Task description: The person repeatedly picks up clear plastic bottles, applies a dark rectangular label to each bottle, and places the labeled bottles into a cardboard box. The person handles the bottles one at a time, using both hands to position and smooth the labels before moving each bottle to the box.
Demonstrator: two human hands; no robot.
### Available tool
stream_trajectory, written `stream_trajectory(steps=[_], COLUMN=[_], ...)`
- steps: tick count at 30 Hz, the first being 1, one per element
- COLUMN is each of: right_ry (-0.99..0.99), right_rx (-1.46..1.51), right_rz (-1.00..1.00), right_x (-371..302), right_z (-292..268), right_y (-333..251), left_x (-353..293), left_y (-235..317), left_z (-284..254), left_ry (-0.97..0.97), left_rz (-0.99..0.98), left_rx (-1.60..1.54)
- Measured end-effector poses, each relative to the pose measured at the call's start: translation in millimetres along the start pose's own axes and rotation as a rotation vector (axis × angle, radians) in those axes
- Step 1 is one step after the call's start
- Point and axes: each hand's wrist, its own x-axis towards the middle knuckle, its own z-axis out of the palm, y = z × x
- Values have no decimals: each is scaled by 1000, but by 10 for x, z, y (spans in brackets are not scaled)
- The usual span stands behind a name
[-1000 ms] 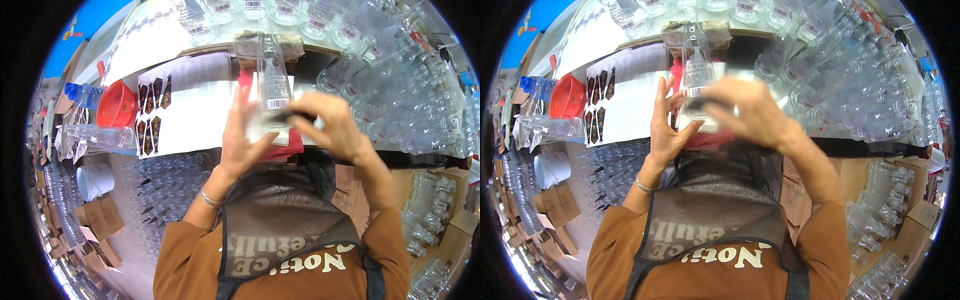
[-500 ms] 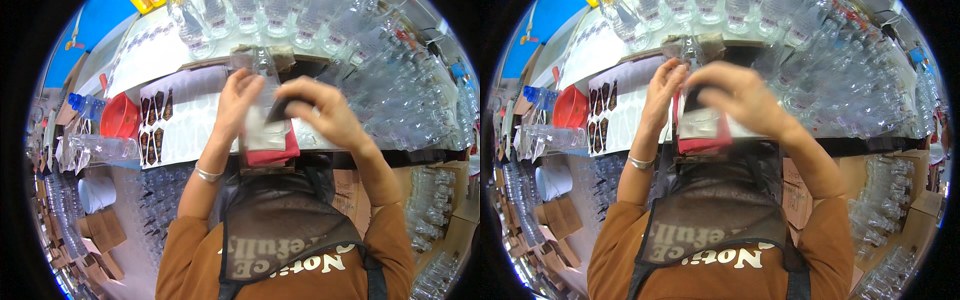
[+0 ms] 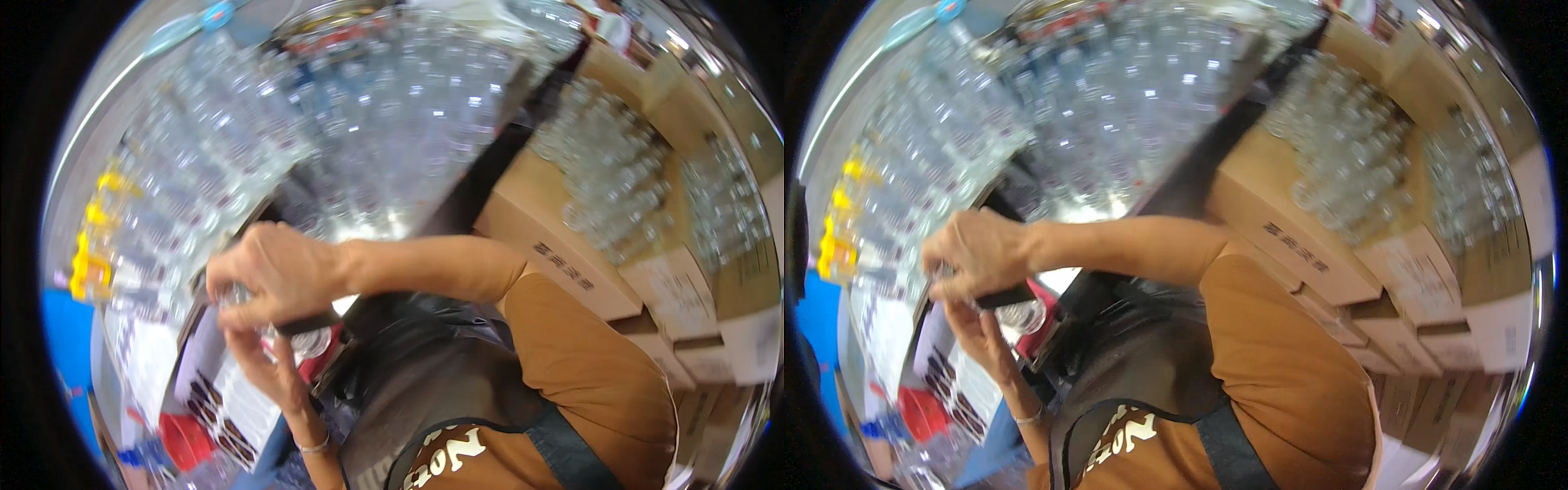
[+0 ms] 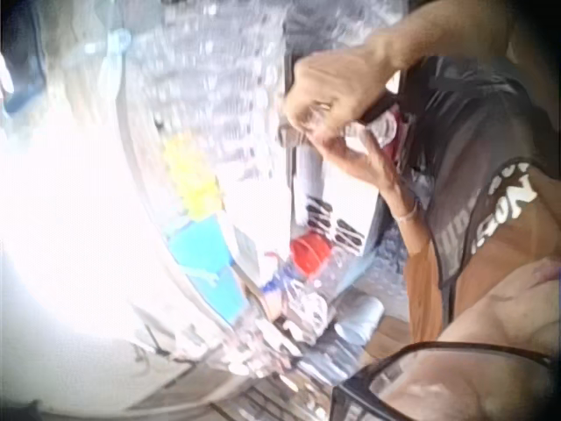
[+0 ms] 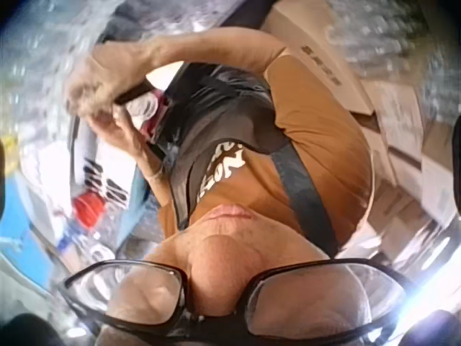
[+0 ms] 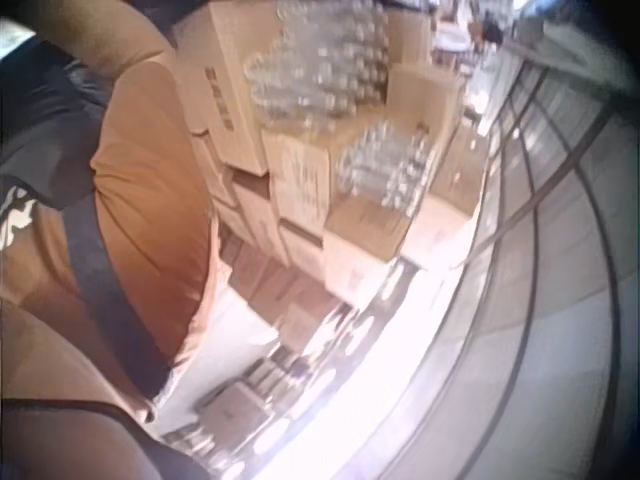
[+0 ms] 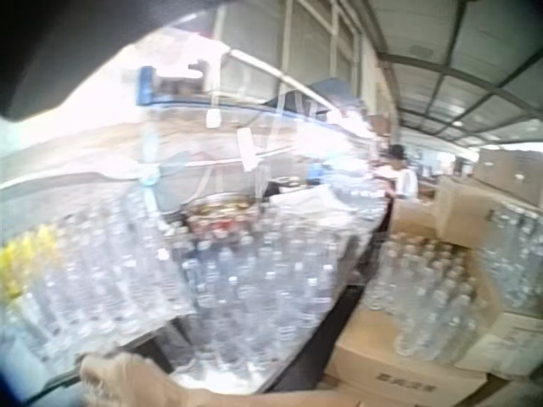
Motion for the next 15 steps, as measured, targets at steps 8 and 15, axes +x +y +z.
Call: stream_trajectory(steps=[8, 15], right_ry=[442, 649], right_rx=[-288, -1103], right_rz=[349, 730], right_x=[-1338, -2275], right_z=[-1136, -2408], right_y=[-955, -741], left_x=[-39, -101], left_y=[188, 161], left_z=[436, 662], left_ry=[-301, -379], left_rz=[102, 45], left_rx=[11, 66])
